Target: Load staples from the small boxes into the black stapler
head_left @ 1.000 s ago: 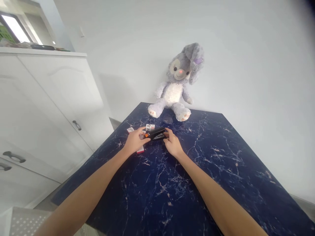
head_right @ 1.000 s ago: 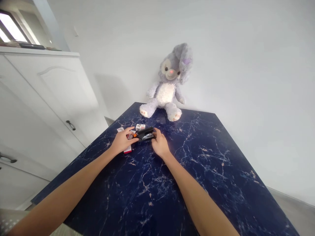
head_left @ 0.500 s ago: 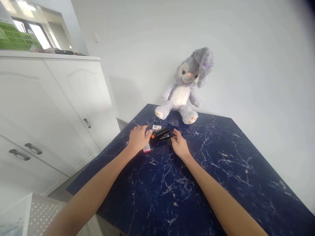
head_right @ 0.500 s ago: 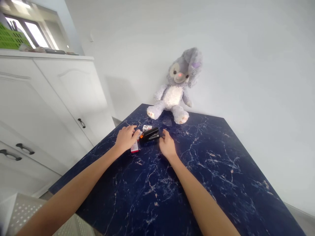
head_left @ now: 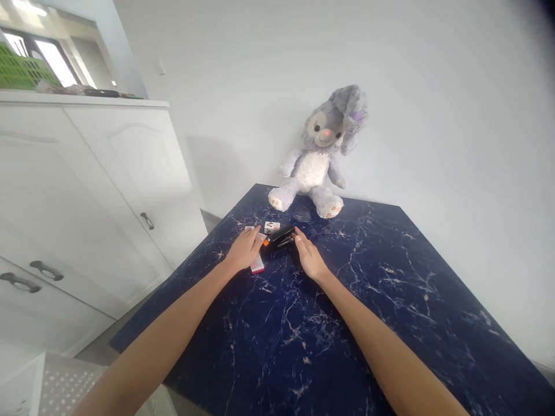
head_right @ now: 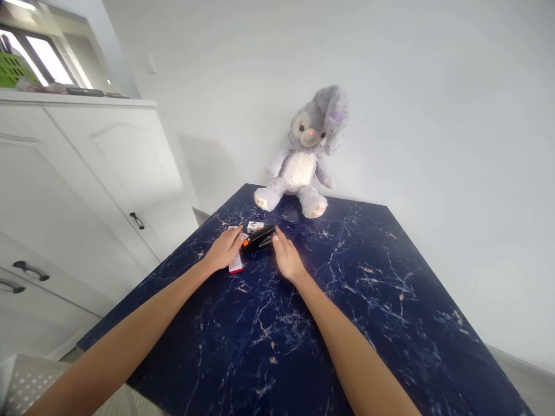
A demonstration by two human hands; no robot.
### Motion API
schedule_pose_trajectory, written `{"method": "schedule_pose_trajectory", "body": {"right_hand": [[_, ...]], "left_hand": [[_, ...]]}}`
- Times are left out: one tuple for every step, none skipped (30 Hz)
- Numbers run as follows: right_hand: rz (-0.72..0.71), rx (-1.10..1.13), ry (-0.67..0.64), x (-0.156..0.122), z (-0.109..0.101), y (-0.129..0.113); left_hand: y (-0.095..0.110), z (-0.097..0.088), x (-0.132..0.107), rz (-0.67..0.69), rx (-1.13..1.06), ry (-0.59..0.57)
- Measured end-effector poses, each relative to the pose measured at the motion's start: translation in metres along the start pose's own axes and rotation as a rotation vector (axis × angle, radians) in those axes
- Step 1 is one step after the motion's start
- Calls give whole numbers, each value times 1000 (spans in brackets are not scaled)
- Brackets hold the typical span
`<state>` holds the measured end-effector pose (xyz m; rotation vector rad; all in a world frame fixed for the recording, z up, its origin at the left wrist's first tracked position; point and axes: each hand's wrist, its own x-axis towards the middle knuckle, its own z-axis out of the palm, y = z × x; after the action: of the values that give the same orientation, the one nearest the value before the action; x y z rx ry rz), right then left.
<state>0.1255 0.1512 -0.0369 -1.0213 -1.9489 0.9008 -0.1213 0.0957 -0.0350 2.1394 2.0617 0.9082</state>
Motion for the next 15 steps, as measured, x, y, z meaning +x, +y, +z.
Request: {"method": "schedule_pose_trajectory", "body": {"right_hand": [[6,10,-10,0,0,0],[10,25,-18,0,0,0],[13,47,-25,0,-1,1],[15,72,-30,0,-1,1],[19,98,-35,0,-2,1],[24,122,-41,-1,-2,1],[31,144,-52,-1,-2,1],[38,163,-63,-2,-3,0],[43,182,-70,-2,-3,0],[46,202,-73,-2,-2,0],[49,223,-68,-1,-2,1],[57,249,-53,2,-1,2],[70,281,-27,5,0,3],[88,319,4,10,1,4],[110,359,35,18,2,5]], "left_hand": [[1,-1,0,3,-10,-6],[4,-3,-1,1,-18,-13],[6,-5,-2,-6,-26,-24],[10,-7,-3,-15,-34,-39],[14,-9,-5,-21,-44,-58],[19,-11,-7,-20,-57,-82],[24,-12,-8,-8,-71,-105],[29,-13,-10,11,-85,-125],[34,-13,-12,33,-99,-138],[38,-12,-13,49,-110,-142],[41,-12,-14,57,-120,-139],[43,-10,-14,58,-128,-133],[44,-9,-14,53,-131,-130],[44,-8,-14,46,-126,-131],[44,-7,-13,39,-112,-135]]}}
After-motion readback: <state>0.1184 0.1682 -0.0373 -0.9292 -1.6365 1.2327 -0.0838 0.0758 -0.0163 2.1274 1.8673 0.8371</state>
